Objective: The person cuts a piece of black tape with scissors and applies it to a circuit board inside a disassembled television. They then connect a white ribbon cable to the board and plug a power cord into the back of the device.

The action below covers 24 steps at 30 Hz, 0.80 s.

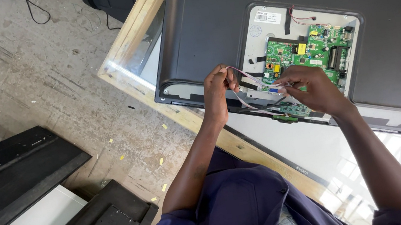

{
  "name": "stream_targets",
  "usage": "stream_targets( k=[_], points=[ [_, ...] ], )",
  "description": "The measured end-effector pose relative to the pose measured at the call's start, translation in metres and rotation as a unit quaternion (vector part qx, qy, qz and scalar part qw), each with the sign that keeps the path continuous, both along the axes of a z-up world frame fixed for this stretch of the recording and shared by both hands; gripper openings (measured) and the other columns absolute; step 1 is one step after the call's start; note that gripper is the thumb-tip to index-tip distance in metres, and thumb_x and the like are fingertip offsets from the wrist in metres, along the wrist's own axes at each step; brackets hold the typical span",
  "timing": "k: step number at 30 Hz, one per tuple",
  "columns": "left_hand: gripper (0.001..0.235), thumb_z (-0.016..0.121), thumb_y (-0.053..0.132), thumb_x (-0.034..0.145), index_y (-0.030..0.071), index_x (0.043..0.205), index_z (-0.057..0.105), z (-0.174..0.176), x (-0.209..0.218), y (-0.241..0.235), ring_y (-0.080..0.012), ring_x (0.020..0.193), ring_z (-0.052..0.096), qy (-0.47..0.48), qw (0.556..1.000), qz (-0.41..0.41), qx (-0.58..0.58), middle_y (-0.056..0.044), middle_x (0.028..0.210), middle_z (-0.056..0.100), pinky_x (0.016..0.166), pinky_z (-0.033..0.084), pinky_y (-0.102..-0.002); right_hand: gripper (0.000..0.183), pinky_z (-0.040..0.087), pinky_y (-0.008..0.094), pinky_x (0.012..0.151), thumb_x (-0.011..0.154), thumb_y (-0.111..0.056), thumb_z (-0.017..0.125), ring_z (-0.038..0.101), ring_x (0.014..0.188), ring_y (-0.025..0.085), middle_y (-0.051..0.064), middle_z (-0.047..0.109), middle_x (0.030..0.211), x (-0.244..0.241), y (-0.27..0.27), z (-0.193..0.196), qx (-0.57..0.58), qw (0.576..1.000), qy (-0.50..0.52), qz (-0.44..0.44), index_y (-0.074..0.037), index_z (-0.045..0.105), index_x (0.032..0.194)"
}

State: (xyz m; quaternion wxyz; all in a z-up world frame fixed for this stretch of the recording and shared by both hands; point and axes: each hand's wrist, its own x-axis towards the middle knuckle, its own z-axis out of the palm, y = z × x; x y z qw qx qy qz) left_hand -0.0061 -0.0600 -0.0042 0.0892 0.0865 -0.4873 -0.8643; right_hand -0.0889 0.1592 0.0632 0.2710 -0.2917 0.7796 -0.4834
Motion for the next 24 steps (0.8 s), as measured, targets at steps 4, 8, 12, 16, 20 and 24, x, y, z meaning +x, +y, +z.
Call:
stream_targets(
  k=[4,8,12,16,20,24],
  points=[
    [0.032,0.031,0.021,0.107,0.013,0.083,0.051,-0.009,-0.002,0.001,-0.0152,0.069,0.055,-0.003,1.0,0.002,-0.015,-0.003,0.065,0.047,0.075,0.045,-0.04,0.022,0.053,0.038,0.052,0.084,0.001,0.073,0.065,0.065,0.027,0.014,0.071,0.092,-0.001,0.0,-0.024,0.077,0.988,0.13,-0.018,-0.008,0.075,0.104],
    [0.033,0.033,0.022,0.108,0.013,0.083,0.052,-0.012,-0.002,0.002,-0.0144,0.069,0.055,-0.002,1.0,0.001,-0.019,-0.003,0.065,0.047,0.075,0.045,-0.04,0.017,0.047,0.035,0.049,0.084,-0.004,0.077,0.061,0.057,0.023,0.013,0.071,0.086,0.003,-0.004,-0.04,0.128,0.974,0.185,-0.027,-0.01,0.076,0.1],
    [0.034,0.032,0.022,0.109,0.014,0.083,0.053,-0.013,-0.001,0.002,-0.0141,0.069,0.055,-0.002,1.0,0.0,-0.018,-0.002,0.066,0.047,0.075,0.044,-0.04,0.014,0.047,0.036,0.046,0.084,0.004,0.071,0.06,0.049,0.025,0.018,0.072,0.09,0.005,-0.01,-0.026,0.14,0.974,0.176,-0.004,-0.003,0.075,0.096],
    [0.034,0.033,0.023,0.109,0.013,0.084,0.053,-0.015,-0.003,0.003,-0.0139,0.069,0.056,-0.002,1.0,-0.006,-0.021,-0.003,0.066,0.048,0.075,0.045,-0.04,0.012,0.047,0.037,0.046,0.085,0.003,0.07,0.061,0.05,0.025,0.017,0.072,0.091,0.006,-0.012,-0.028,0.152,0.969,0.196,0.007,-0.003,0.075,0.094],
    [0.034,0.034,0.023,0.109,0.013,0.083,0.053,-0.016,-0.004,0.003,-0.0136,0.068,0.056,-0.002,1.0,-0.004,-0.02,-0.003,0.065,0.048,0.075,0.045,-0.04,0.009,0.051,0.036,0.052,0.085,0.001,0.07,0.067,0.063,0.029,0.015,0.072,0.09,0.006,-0.014,-0.027,0.185,0.954,0.231,0.039,-0.003,0.075,0.091],
    [0.034,0.034,0.023,0.109,0.012,0.083,0.053,-0.018,-0.004,0.002,-0.0138,0.068,0.057,-0.004,1.0,-0.007,-0.018,-0.003,0.065,0.048,0.076,0.046,-0.04,0.01,0.05,0.035,0.055,0.087,-0.002,0.066,0.066,0.065,0.028,0.013,0.071,0.09,0.004,-0.015,-0.025,0.214,0.943,0.246,0.063,-0.004,0.075,0.092]
  ],
)
